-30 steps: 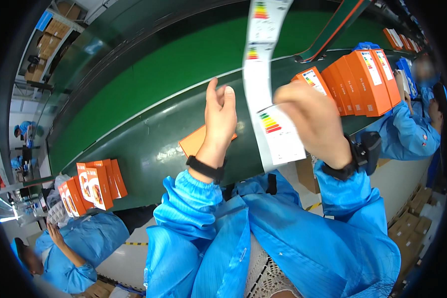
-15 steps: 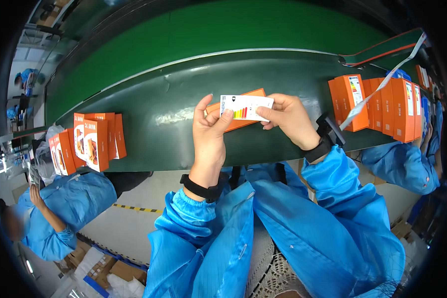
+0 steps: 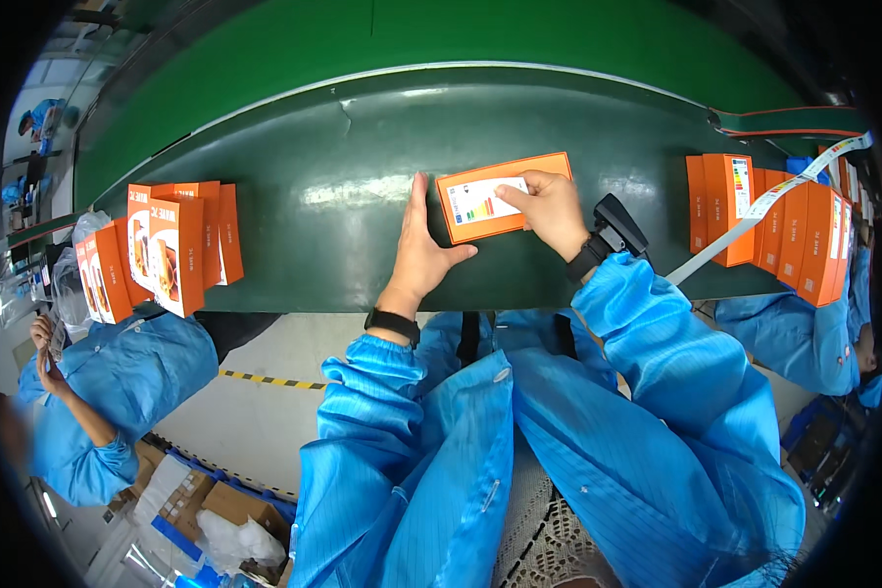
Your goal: Applying energy labels to orange product boxes on a conveyor belt.
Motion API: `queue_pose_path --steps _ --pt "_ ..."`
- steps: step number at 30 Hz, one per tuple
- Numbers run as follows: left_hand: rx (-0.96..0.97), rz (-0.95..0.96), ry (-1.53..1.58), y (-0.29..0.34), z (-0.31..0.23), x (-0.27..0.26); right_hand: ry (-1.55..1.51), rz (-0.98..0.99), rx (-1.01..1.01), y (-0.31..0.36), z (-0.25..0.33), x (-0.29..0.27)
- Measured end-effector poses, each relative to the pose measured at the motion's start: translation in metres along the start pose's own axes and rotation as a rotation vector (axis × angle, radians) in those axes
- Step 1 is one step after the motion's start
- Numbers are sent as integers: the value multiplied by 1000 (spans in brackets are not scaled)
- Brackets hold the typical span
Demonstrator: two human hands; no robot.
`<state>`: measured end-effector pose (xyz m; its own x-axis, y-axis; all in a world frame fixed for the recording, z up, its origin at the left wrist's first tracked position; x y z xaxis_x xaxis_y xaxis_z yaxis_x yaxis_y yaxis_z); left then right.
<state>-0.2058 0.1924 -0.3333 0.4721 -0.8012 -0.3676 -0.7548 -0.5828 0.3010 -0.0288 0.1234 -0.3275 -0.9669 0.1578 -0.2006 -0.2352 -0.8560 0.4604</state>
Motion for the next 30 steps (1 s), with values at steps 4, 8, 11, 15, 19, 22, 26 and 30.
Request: queue_pose_path --steps 4,8,11,15,19,22,26,30 --pt "63 10 32 -8 2 2 11 -12 -55 -7 -9 6" --pt "70 9 10 -9 3 1 -32 -37 -120 -12 -19 6" --pt "64 9 0 -10 5 0 36 -25 -116 -12 -19 9" --pt "52 14 1 -10 5 1 1 -43 -134 -10 -16 8" --pt "76 12 -5 -10 3 1 28 -33 -106 -9 -17 8" --pt "72 16 -14 -10 4 1 61 -57 -107 -8 -15 7" --pt "65 16 -16 -10 4 1 64 -58 -105 -9 -16 8" --pt "64 19 0 -10 6 1 93 -70 -115 -10 -16 8"
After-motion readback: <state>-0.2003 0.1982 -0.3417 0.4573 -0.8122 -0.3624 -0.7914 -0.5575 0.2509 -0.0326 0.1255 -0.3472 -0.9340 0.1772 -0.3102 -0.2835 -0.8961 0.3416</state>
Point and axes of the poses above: each hand's wrist, its own y-axis away from the middle knuckle, its own x-axis out of the palm, z = x × y, the point moved 9 cm from there along -y, towards the middle knuckle, and after that the axes turned 13 degrees about z, right-handed, at the moved point
